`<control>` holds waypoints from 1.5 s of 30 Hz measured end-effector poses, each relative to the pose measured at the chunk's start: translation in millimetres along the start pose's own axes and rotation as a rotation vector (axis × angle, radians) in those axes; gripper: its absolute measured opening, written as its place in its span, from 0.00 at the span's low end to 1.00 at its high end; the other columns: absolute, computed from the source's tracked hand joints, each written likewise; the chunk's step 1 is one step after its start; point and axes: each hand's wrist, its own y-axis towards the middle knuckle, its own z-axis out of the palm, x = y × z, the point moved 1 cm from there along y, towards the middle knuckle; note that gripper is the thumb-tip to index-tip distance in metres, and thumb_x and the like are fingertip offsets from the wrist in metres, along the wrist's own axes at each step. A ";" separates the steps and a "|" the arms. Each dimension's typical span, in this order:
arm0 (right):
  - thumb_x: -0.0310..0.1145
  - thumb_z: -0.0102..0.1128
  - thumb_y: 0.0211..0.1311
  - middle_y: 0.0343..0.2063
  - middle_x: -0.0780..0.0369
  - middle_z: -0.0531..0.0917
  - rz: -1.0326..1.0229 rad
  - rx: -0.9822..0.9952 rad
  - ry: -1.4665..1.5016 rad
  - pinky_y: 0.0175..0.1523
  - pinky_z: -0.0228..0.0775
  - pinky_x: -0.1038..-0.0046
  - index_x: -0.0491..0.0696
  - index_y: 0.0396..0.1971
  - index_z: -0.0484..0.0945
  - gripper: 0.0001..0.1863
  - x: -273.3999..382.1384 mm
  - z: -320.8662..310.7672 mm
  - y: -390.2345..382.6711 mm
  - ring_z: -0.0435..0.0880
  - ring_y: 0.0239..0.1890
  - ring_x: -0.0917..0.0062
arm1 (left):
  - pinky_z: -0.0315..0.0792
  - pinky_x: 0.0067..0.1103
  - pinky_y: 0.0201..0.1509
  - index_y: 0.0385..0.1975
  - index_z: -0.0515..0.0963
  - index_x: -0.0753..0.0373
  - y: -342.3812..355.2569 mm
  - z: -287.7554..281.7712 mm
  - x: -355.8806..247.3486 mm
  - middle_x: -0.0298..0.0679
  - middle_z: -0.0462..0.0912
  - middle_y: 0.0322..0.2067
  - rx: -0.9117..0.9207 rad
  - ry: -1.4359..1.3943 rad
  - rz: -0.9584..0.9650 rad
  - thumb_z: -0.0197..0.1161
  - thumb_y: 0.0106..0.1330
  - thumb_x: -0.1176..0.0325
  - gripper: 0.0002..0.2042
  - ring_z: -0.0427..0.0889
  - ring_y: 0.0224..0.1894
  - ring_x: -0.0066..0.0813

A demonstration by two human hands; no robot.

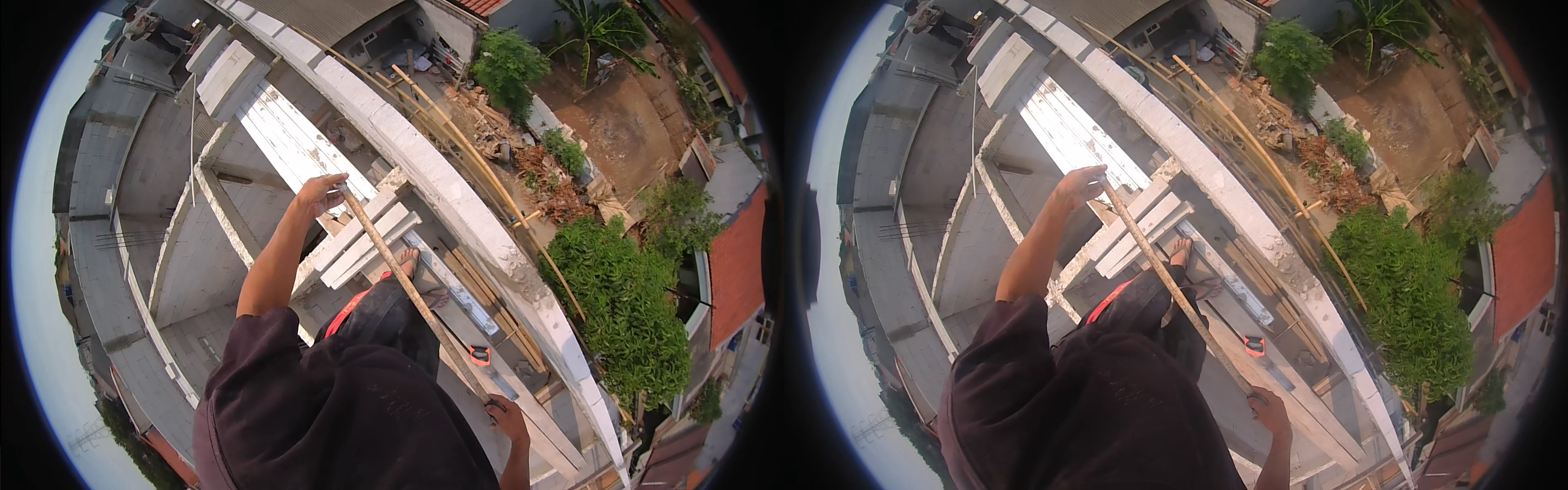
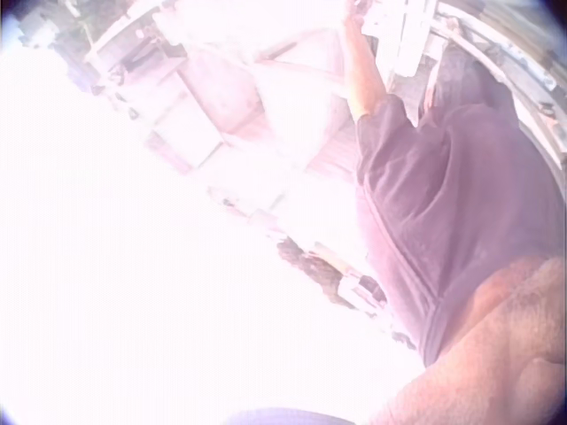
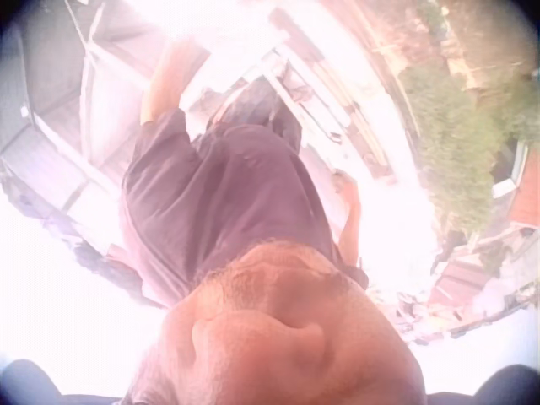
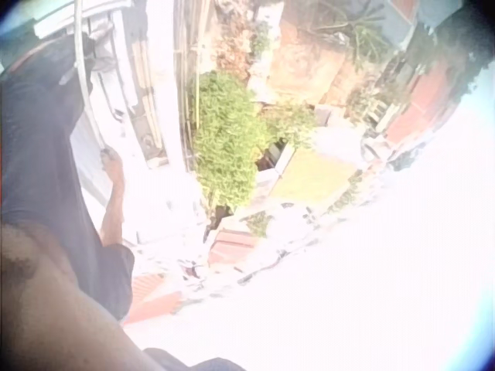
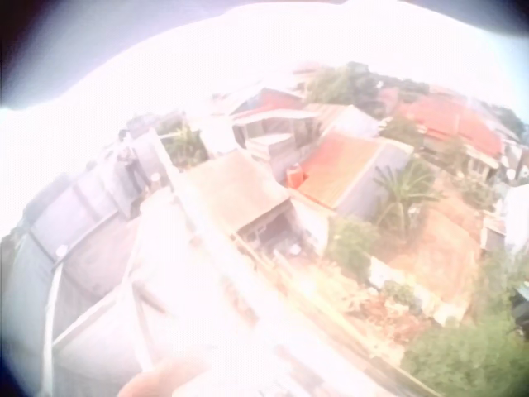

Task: The person smooths the surface of a white concrete wall using a hand trowel. They then measure the wall with a tape measure and use a hand saw to cut a section of the concrete.

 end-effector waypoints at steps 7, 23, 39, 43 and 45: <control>0.34 0.65 0.66 0.38 0.61 0.87 -0.097 -0.122 -0.024 0.28 0.83 0.71 0.42 0.55 0.85 0.20 147.9 16.6 70.1 0.86 0.32 0.75 | 0.85 0.30 0.42 0.56 0.78 0.74 5.0 81.3 18.7 0.52 0.88 0.46 -0.133 -0.323 0.272 0.65 0.78 0.57 0.22 0.89 0.38 0.37; 0.38 0.65 0.64 0.40 0.56 0.89 -0.237 -0.363 -0.037 0.24 0.82 0.69 0.43 0.56 0.86 0.23 347.2 58.7 230.5 0.87 0.30 0.72 | 0.81 0.37 0.45 0.34 0.89 0.65 97.9 163.1 -37.3 0.50 0.89 0.28 -0.470 -0.195 0.235 0.72 0.68 0.61 0.12 0.90 0.34 0.44; 0.39 0.66 0.65 0.39 0.57 0.89 -0.268 -0.376 -0.171 0.24 0.80 0.70 0.46 0.58 0.86 0.23 407.9 67.9 309.4 0.87 0.30 0.72 | 0.86 0.29 0.29 0.33 0.86 0.69 215.8 118.5 -47.4 0.45 0.88 0.29 -0.660 -0.159 0.208 0.77 0.61 0.69 0.10 0.89 0.26 0.34; 0.38 0.68 0.65 0.55 0.48 0.85 -0.222 -0.342 -0.153 0.29 0.88 0.64 0.46 0.58 0.85 0.23 406.8 62.1 319.5 0.90 0.41 0.62 | 0.83 0.37 0.53 0.35 0.90 0.62 229.5 123.7 -44.9 0.52 0.92 0.37 -0.657 -0.150 0.087 0.78 0.56 0.61 0.12 0.92 0.43 0.48; 0.38 0.67 0.66 0.57 0.47 0.84 -0.207 -0.338 -0.157 0.30 0.89 0.63 0.47 0.58 0.85 0.22 406.6 60.9 322.7 0.90 0.43 0.61 | 0.82 0.37 0.54 0.36 0.89 0.62 234.9 126.1 -44.0 0.53 0.91 0.38 -0.683 -0.122 0.082 0.78 0.56 0.61 0.13 0.91 0.44 0.49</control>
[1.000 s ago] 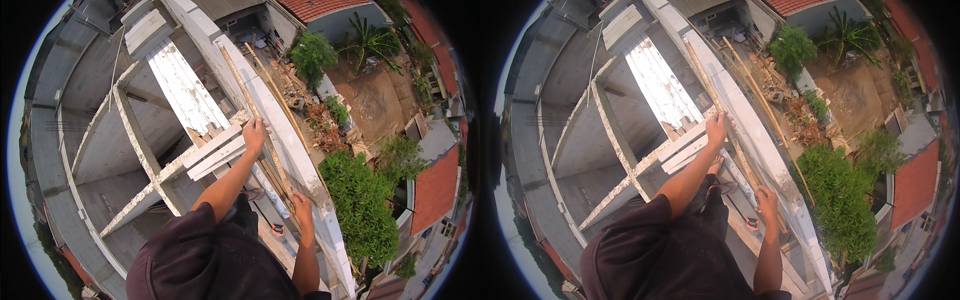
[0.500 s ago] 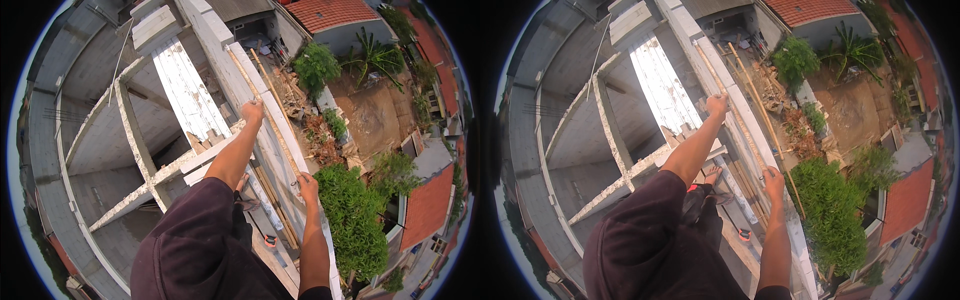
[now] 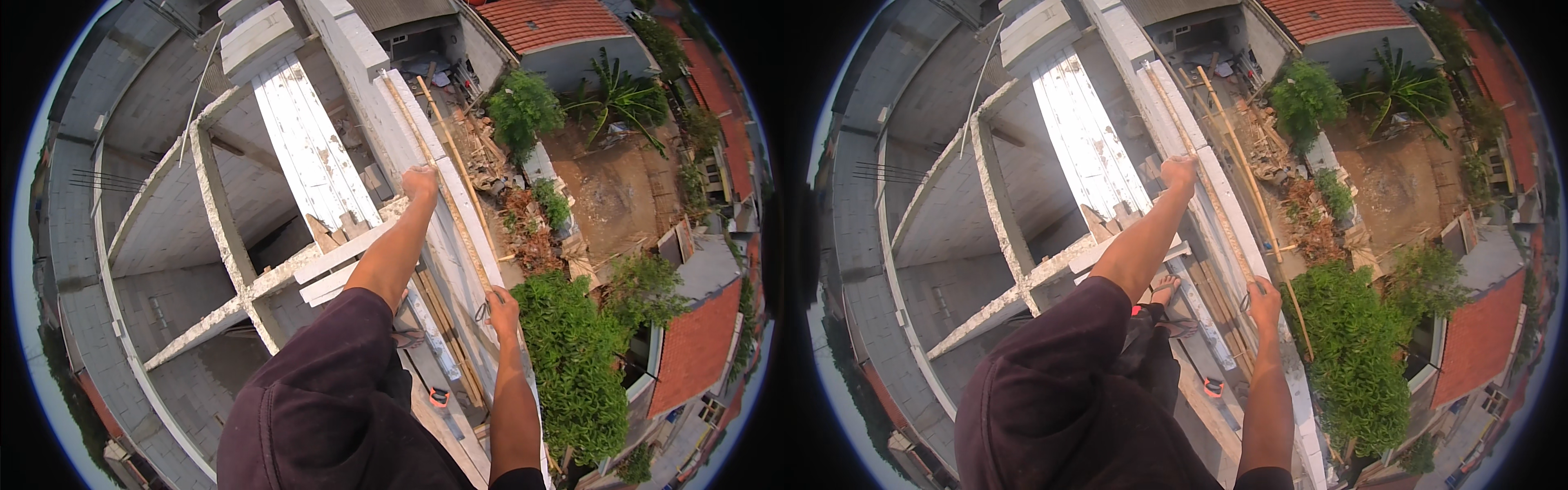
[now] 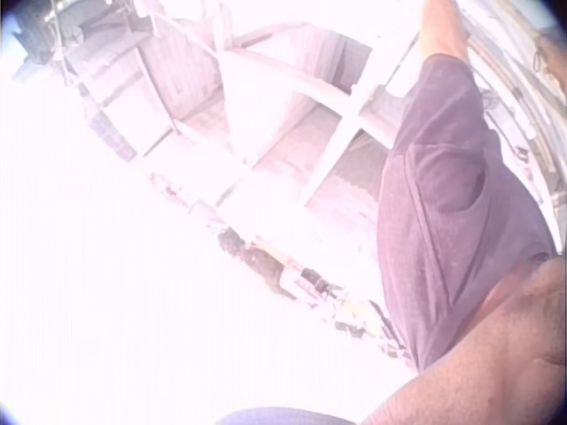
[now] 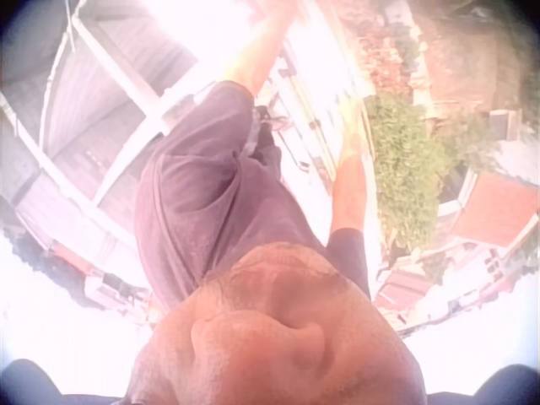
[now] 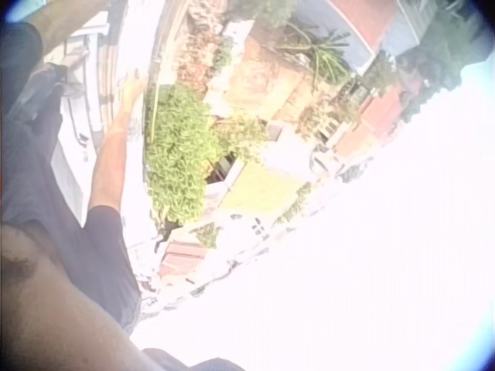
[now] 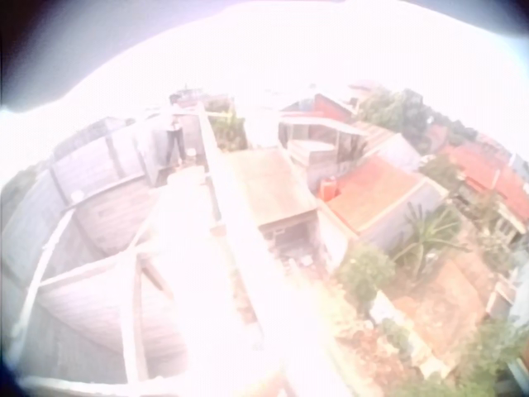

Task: The person smooths the surface of a white concrete wall using a hand trowel. They then measure the wall with a tape measure and use a hand saw to cut a section of the concrete.

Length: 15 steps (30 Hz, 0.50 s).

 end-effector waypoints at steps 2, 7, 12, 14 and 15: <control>0.38 0.67 0.67 0.60 0.47 0.82 -0.002 0.006 0.000 0.30 0.89 0.63 0.47 0.59 0.85 0.22 0.2 -1.1 1.2 0.90 0.45 0.60 | 0.82 0.38 0.55 0.36 0.88 0.63 3.0 0.2 2.1 0.53 0.91 0.40 -0.026 0.051 0.003 0.78 0.56 0.60 0.14 0.91 0.46 0.50; 0.38 0.66 0.67 0.63 0.47 0.80 0.049 0.004 -0.012 0.30 0.89 0.64 0.47 0.59 0.85 0.22 -7.3 -7.9 6.0 0.89 0.48 0.60 | 0.82 0.38 0.56 0.36 0.87 0.65 -12.2 5.1 -1.8 0.53 0.90 0.41 -0.004 0.155 0.055 0.80 0.55 0.59 0.17 0.90 0.47 0.51; 0.39 0.67 0.66 0.60 0.47 0.82 0.011 0.048 -0.017 0.30 0.88 0.65 0.47 0.60 0.84 0.24 1.0 5.6 4.0 0.89 0.44 0.62 | 0.84 0.37 0.47 0.34 0.86 0.64 39.3 -7.4 13.1 0.51 0.91 0.38 0.082 0.088 -0.034 0.81 0.56 0.57 0.17 0.91 0.40 0.47; 0.39 0.67 0.66 0.60 0.47 0.82 0.031 0.045 0.003 0.29 0.88 0.65 0.47 0.60 0.84 0.24 -1.7 6.4 4.2 0.89 0.43 0.63 | 0.84 0.36 0.45 0.35 0.86 0.65 33.6 -7.3 15.5 0.50 0.91 0.37 0.146 0.004 -0.060 0.80 0.58 0.57 0.17 0.92 0.37 0.45; 0.39 0.67 0.66 0.59 0.47 0.82 0.045 0.038 0.017 0.29 0.87 0.65 0.47 0.60 0.84 0.24 -5.5 5.5 5.1 0.89 0.42 0.63 | 0.84 0.35 0.43 0.35 0.86 0.66 23.3 -7.4 11.6 0.50 0.91 0.37 0.185 -0.034 -0.072 0.80 0.59 0.57 0.17 0.92 0.36 0.45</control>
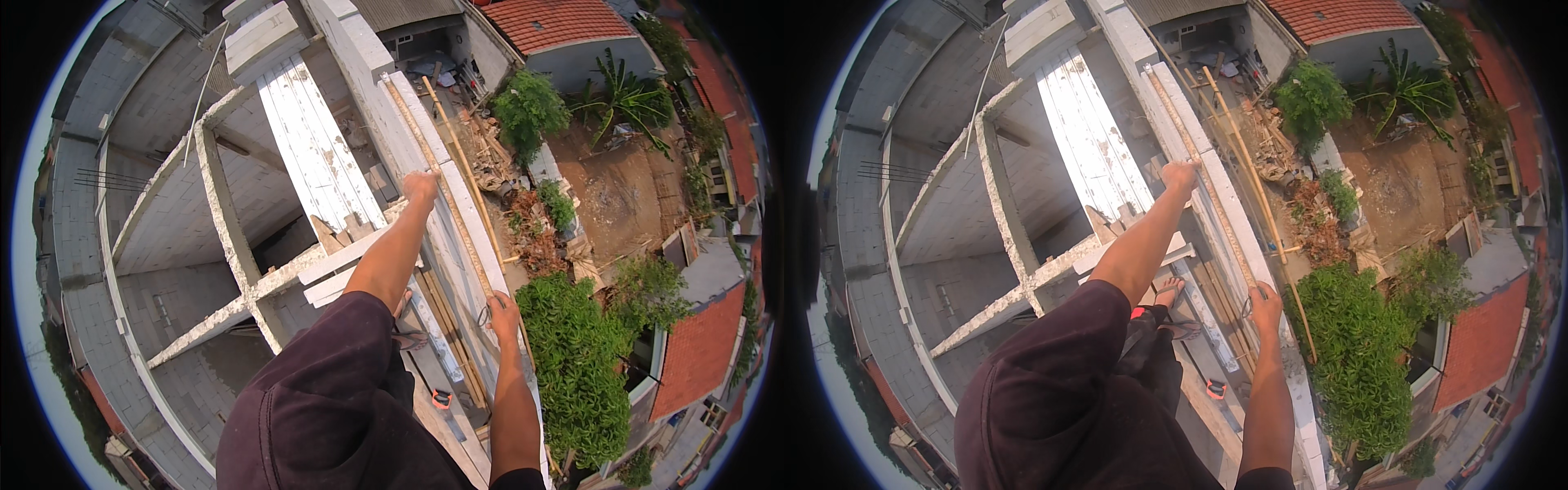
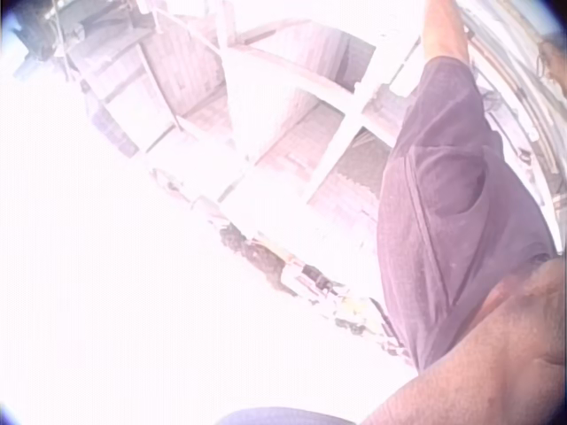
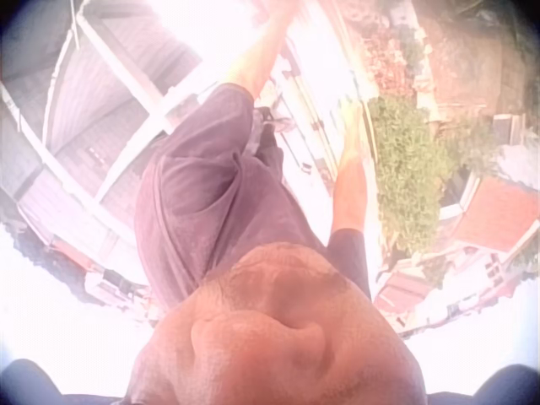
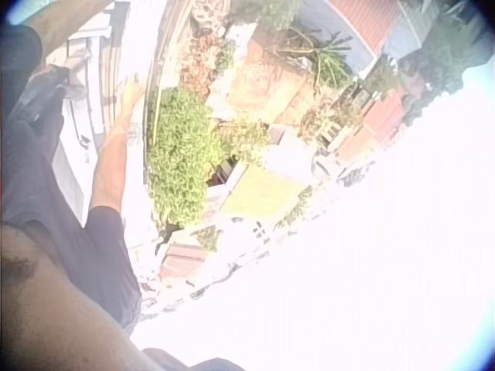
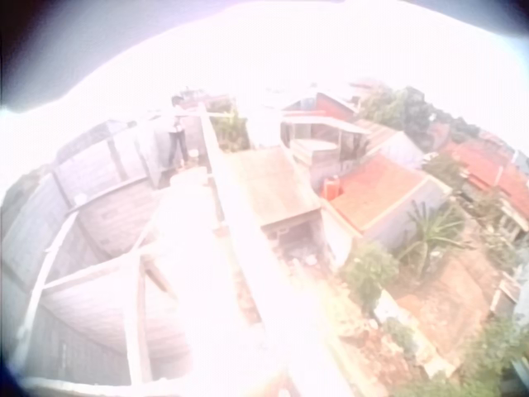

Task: The person smooths the surface of a white concrete wall using a hand trowel. They then measure the wall with a tape measure and use a hand saw to cut a section of the concrete.

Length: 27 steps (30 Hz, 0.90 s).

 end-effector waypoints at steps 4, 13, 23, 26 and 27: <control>0.39 0.67 0.65 0.58 0.47 0.83 -0.025 -0.034 0.013 0.30 0.86 0.66 0.47 0.60 0.85 0.24 -5.8 2.7 0.1 0.89 0.44 0.63 | 0.84 0.34 0.42 0.36 0.86 0.68 -23.6 -5.0 -13.8 0.51 0.91 0.36 -0.015 0.062 0.025 0.80 0.60 0.57 0.18 0.91 0.34 0.42; 0.51 0.61 0.64 0.56 0.51 0.87 -0.068 -0.135 -0.347 0.68 0.74 0.55 0.61 0.59 0.86 0.25 -49.3 -52.0 -23.4 0.83 0.62 0.54 | 0.88 0.45 0.48 0.51 0.75 0.83 -7.9 -3.1 -17.3 0.58 0.80 0.50 0.181 -0.134 -0.042 0.75 0.67 0.69 0.24 0.86 0.44 0.50; 0.64 0.64 0.68 0.52 0.51 0.88 0.202 -0.299 -0.437 0.57 0.80 0.54 0.56 0.53 0.87 0.28 -300.9 -179.6 -97.4 0.87 0.54 0.56 | 0.86 0.44 0.59 0.60 0.76 0.71 50.5 0.9 -20.8 0.55 0.74 0.60 0.317 0.035 -0.046 0.69 0.75 0.69 0.19 0.79 0.59 0.50; 0.70 0.65 0.62 0.53 0.52 0.87 0.307 -0.357 -0.436 0.57 0.81 0.55 0.56 0.55 0.88 0.35 -312.3 -172.2 -95.9 0.87 0.54 0.58 | 0.87 0.42 0.59 0.60 0.76 0.71 41.9 3.7 -20.5 0.52 0.74 0.59 0.315 0.099 -0.008 0.65 0.77 0.65 0.19 0.79 0.60 0.49; 0.71 0.65 0.61 0.55 0.52 0.86 0.311 -0.400 -0.461 0.57 0.81 0.55 0.56 0.55 0.87 0.36 -305.9 -166.5 -92.6 0.87 0.54 0.56 | 0.87 0.41 0.60 0.60 0.76 0.71 38.4 3.6 -20.6 0.52 0.74 0.59 0.290 0.117 0.009 0.65 0.78 0.65 0.19 0.79 0.60 0.49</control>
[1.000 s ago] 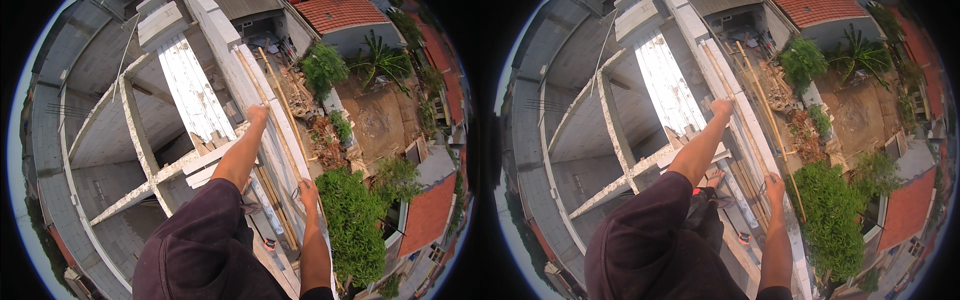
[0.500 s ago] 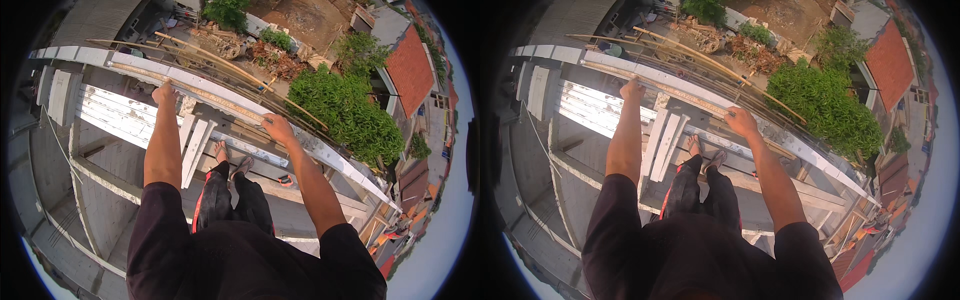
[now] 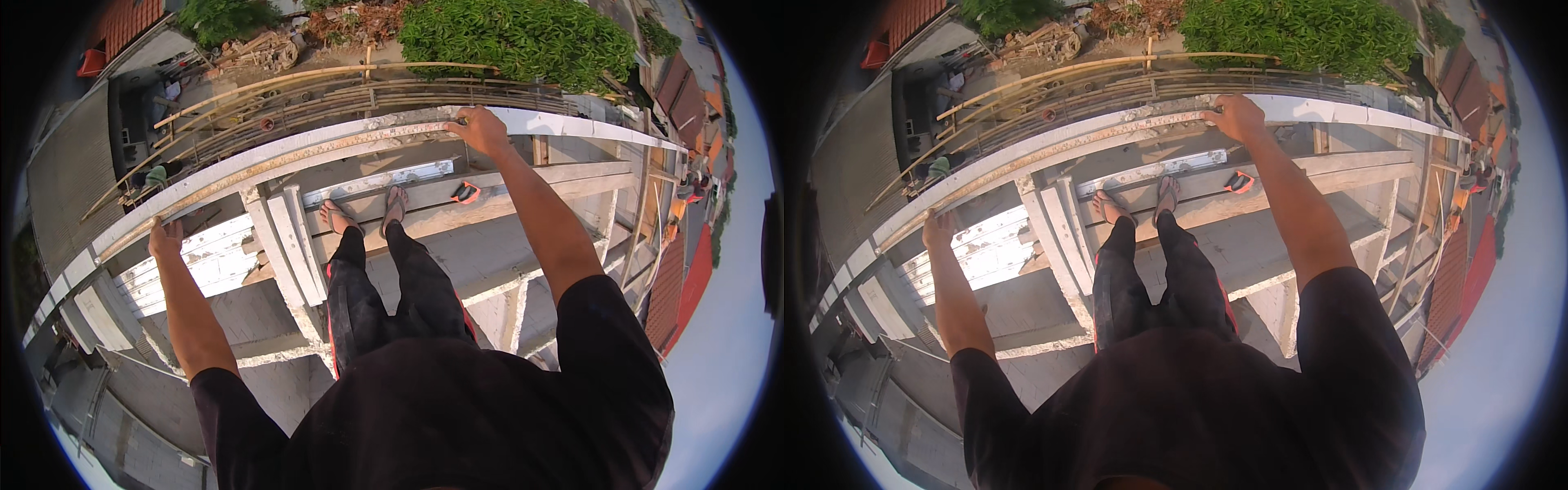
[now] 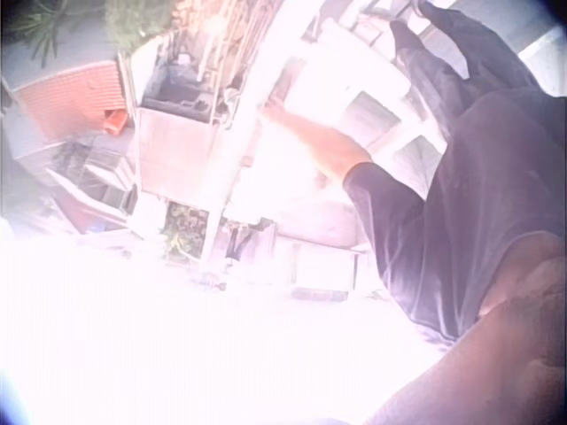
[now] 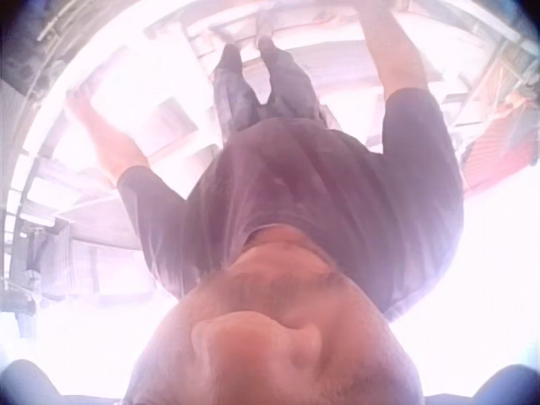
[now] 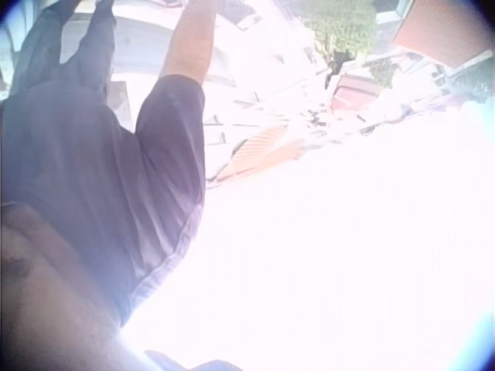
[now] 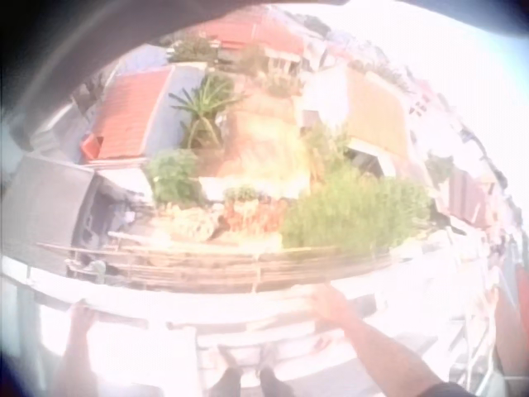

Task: The person smooths the surface of a white concrete wall using a hand trowel. They then measure the wall with a tape measure and use a hand saw to cut a section of the concrete.

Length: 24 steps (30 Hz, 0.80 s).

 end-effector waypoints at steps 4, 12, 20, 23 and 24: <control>0.74 0.65 0.59 0.59 0.50 0.82 0.023 -0.078 -0.038 0.57 0.83 0.54 0.53 0.57 0.86 0.41 17.8 18.7 4.3 0.85 0.57 0.52 | 0.87 0.39 0.60 0.59 0.76 0.69 16.6 -22.4 -17.5 0.51 0.74 0.58 0.009 0.054 0.001 0.64 0.78 0.63 0.18 0.80 0.60 0.47; 0.76 0.66 0.56 0.63 0.47 0.78 0.129 -0.048 -0.052 0.59 0.82 0.54 0.47 0.59 0.84 0.48 32.7 2.0 -7.8 0.78 0.65 0.51 | 0.83 0.43 0.65 0.60 0.77 0.65 20.9 -13.1 -14.2 0.46 0.74 0.59 -0.022 0.038 -0.023 0.65 0.78 0.62 0.18 0.78 0.62 0.46; 0.77 0.67 0.55 0.57 0.51 0.80 0.129 -0.107 -0.063 0.53 0.84 0.55 0.45 0.65 0.79 0.52 39.3 8.1 -14.8 0.77 0.62 0.55 | 0.84 0.40 0.64 0.65 0.73 0.68 22.6 -19.9 -14.9 0.46 0.76 0.59 0.037 0.055 -0.041 0.68 0.76 0.63 0.24 0.80 0.61 0.46; 0.75 0.69 0.56 0.61 0.50 0.77 0.140 -0.094 -0.048 0.57 0.83 0.55 0.45 0.68 0.76 0.53 50.3 12.3 -14.1 0.74 0.66 0.53 | 0.85 0.39 0.63 0.64 0.74 0.67 27.6 -20.5 -13.8 0.46 0.78 0.57 -0.024 0.049 -0.053 0.69 0.75 0.62 0.23 0.82 0.59 0.45; 0.73 0.70 0.56 0.63 0.50 0.75 0.148 -0.055 -0.026 0.59 0.82 0.55 0.45 0.68 0.75 0.52 59.0 4.0 -16.5 0.72 0.69 0.52 | 0.86 0.38 0.62 0.63 0.75 0.66 28.1 -22.0 -14.6 0.46 0.78 0.56 -0.064 0.041 -0.061 0.70 0.74 0.62 0.23 0.82 0.58 0.45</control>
